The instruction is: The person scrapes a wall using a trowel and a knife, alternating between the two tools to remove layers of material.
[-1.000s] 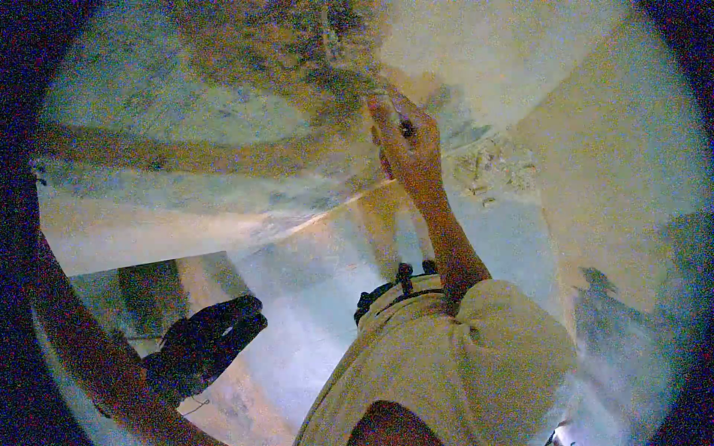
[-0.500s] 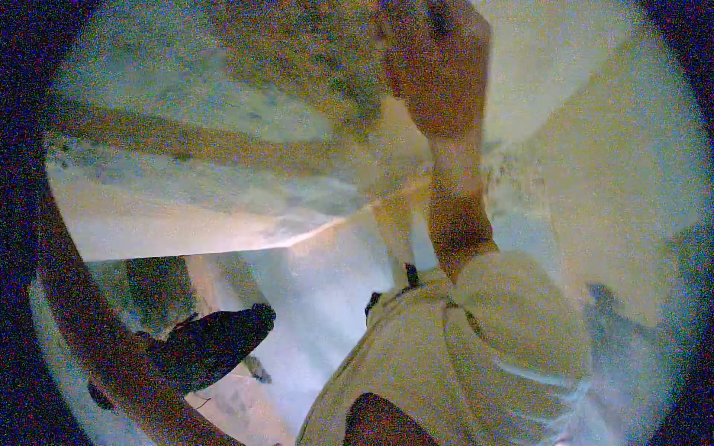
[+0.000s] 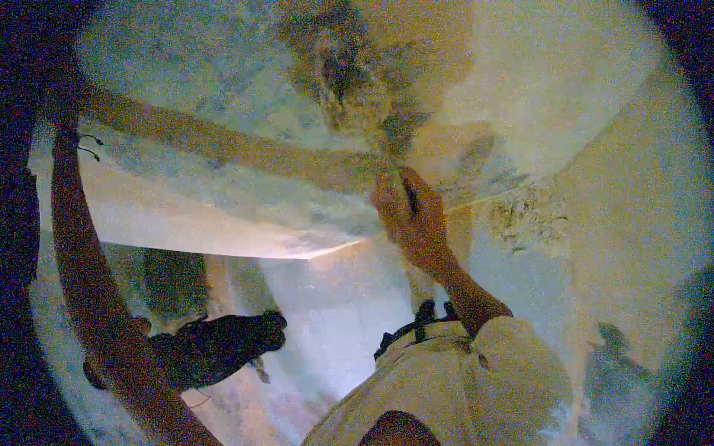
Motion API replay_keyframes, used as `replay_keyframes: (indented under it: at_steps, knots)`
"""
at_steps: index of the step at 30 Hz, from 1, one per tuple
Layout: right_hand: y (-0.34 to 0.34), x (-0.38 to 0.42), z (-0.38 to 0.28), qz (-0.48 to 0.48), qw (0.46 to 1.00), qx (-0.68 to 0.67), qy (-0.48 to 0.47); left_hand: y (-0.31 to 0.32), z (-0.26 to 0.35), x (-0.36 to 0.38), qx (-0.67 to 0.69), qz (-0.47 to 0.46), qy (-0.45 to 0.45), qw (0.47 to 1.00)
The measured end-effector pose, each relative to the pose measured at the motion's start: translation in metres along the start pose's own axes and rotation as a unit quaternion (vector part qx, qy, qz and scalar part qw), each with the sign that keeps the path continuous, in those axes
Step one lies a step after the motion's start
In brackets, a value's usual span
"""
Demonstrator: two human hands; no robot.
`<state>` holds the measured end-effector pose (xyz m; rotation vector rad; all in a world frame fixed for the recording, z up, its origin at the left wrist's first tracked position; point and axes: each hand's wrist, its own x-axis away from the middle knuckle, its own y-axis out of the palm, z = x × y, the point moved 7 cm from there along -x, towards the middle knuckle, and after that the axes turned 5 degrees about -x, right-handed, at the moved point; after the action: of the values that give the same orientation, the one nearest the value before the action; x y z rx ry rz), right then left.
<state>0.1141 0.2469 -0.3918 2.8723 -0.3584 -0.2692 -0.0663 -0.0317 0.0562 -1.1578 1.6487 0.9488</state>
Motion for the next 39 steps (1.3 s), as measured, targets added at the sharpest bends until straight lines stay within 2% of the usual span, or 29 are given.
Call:
replay_keyframes:
  at_steps: [4,7,9,11,12,13,14,15,16,18,20,21,24,26,27,28,31,33,34,36,38,39]
  knots:
    - [-0.037,0.041,-0.021,-0.017,0.999,0.034,0.030,0.003,0.012,0.023,-0.020,-0.038,0.019,0.999]
    - [-0.068,0.075,-0.035,0.001,0.996,0.090,-0.001,0.012,0.023,0.053,-0.004,-0.105,0.017,0.994]
    - [-0.105,0.104,-0.015,0.034,0.987,0.155,-0.011,0.003,0.051,0.099,0.054,-0.176,-0.013,0.983]
    - [-0.129,0.122,-0.020,0.036,0.982,0.188,0.004,-0.033,0.098,0.174,0.179,-0.272,-0.096,0.941]
    - [-0.131,0.131,-0.035,0.020,0.982,0.186,0.030,-0.061,0.130,0.224,0.270,-0.339,-0.167,0.886]
    - [-0.133,0.138,-0.041,0.007,0.981,0.187,0.059,-0.096,0.165,0.279,0.361,-0.407,-0.250,0.801]
    - [-0.137,0.142,-0.038,-0.006,0.970,0.239,0.038,-0.143,0.205,0.333,0.439,-0.455,-0.338,0.697]
    - [-0.142,0.151,-0.030,-0.016,0.956,0.292,0.022,-0.190,0.242,0.377,0.534,-0.456,-0.441,0.558]
    - [-0.144,0.166,-0.021,-0.027,0.938,0.347,0.009,-0.241,0.269,0.389,0.478,-0.473,-0.560,0.483]
    - [-0.144,0.174,0.006,-0.092,0.926,0.367,0.003,-0.291,0.304,0.408,0.458,-0.469,-0.604,0.453]
    - [-0.135,0.190,0.032,-0.150,0.916,0.371,0.037,-0.338,0.320,0.408,0.474,-0.453,-0.632,0.413]
    - [-0.127,0.198,0.047,-0.171,0.913,0.363,0.078,-0.360,0.327,0.428,0.473,-0.469,-0.645,0.374]
    - [-0.103,0.210,0.084,-0.231,0.895,0.308,0.225,-0.393,0.333,0.430,0.433,-0.559,-0.510,0.489]
    - [-0.080,0.217,0.077,-0.257,0.868,0.248,0.346,-0.404,0.329,0.427,0.376,-0.587,-0.482,0.531]
    - [-0.073,0.216,0.076,-0.284,0.869,0.226,0.336,-0.409,0.327,0.428,0.356,-0.589,-0.469,0.554]
    - [-0.067,0.214,0.072,-0.308,0.873,0.249,0.285,-0.415,0.326,0.428,0.337,-0.591,-0.454,0.575]
    - [-0.068,0.201,0.068,-0.362,0.869,0.295,0.163,-0.423,0.338,0.443,0.317,-0.609,-0.509,0.519]
    - [-0.045,0.205,0.069,-0.387,0.860,0.308,0.122,-0.432,0.324,0.458,0.321,-0.573,-0.463,0.596]
    - [-0.044,0.207,0.071,-0.390,0.857,0.309,0.132,-0.437,0.325,0.466,0.319,-0.554,-0.438,0.633]
    - [-0.043,0.207,0.076,-0.390,0.853,0.313,0.150,-0.442,0.322,0.480,0.244,-0.595,-0.416,0.643]
    - [-0.048,0.207,0.074,-0.388,0.857,0.323,0.104,-0.451,0.314,0.508,0.178,-0.610,-0.386,0.668]
    - [-0.043,0.222,0.068,-0.386,0.858,0.328,0.082,-0.476,0.295,0.543,0.123,-0.639,-0.378,0.659]
